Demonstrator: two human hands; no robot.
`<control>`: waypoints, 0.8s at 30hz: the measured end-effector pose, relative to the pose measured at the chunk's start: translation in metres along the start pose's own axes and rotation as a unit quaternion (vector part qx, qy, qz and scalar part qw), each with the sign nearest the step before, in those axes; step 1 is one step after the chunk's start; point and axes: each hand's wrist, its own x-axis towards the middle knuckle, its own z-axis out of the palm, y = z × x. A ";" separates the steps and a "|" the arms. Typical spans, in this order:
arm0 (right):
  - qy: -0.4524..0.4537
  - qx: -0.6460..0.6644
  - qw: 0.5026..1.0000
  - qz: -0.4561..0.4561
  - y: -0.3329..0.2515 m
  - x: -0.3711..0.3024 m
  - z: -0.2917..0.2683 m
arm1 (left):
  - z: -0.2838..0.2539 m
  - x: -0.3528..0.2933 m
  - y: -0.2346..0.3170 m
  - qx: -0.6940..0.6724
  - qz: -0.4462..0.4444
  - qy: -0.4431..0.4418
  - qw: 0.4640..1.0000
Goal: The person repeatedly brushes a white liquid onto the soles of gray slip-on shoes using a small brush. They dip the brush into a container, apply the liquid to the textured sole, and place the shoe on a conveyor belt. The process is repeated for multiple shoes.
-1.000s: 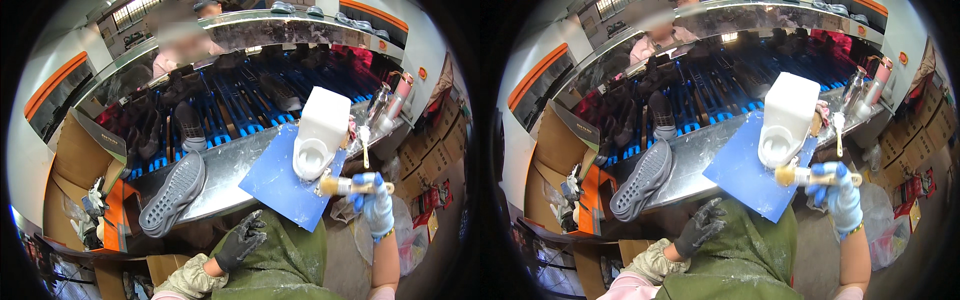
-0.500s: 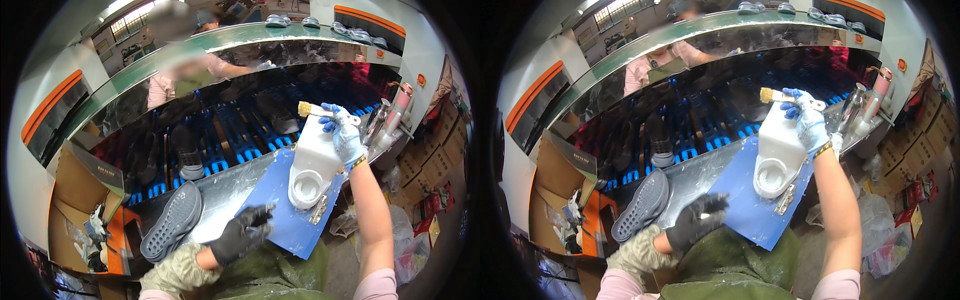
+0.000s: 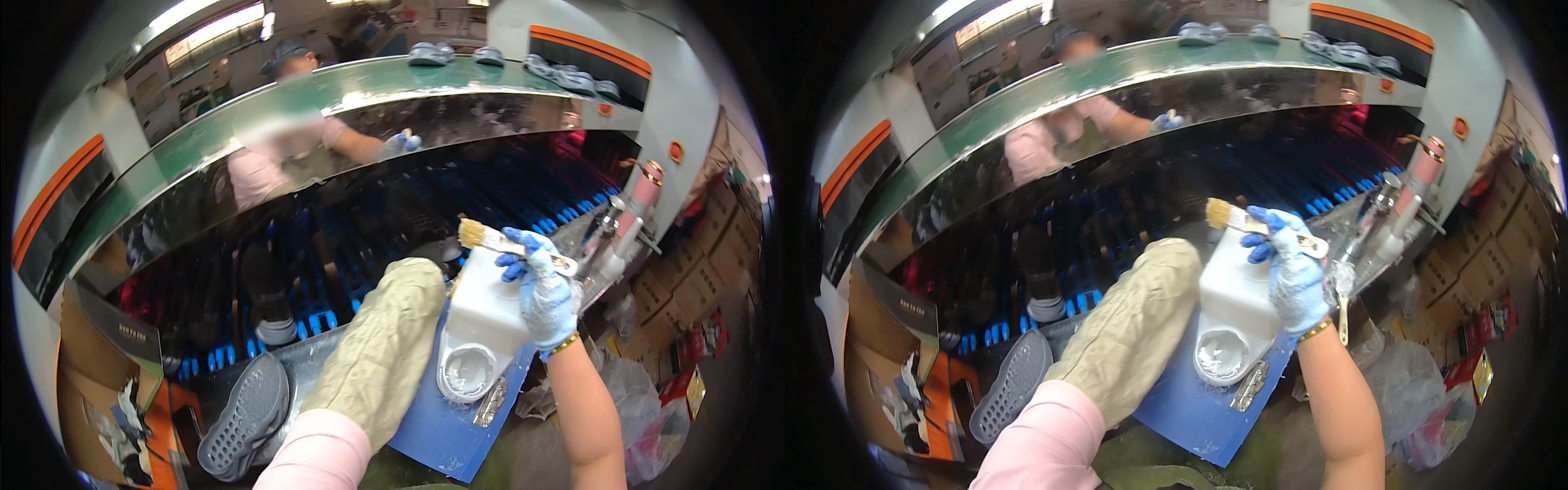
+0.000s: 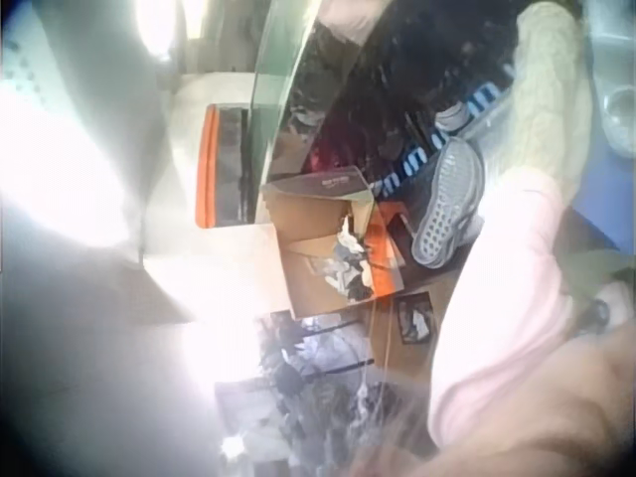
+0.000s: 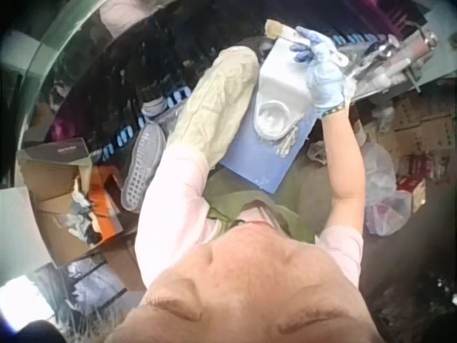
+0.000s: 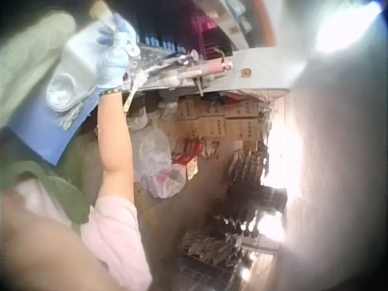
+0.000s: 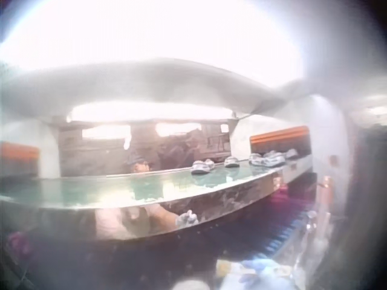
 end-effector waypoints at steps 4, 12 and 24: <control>0.005 -0.014 1.000 0.009 0.000 -0.003 -0.005 | 0.010 -0.012 -0.003 0.003 -0.043 0.064 0.997; -0.033 -0.008 0.999 0.014 0.009 0.001 -0.005 | -0.078 -0.166 -0.045 0.167 0.049 0.124 0.977; -0.078 -0.045 0.996 -0.002 0.018 0.012 -0.019 | -0.108 -0.496 -0.146 -0.080 -0.060 0.130 0.986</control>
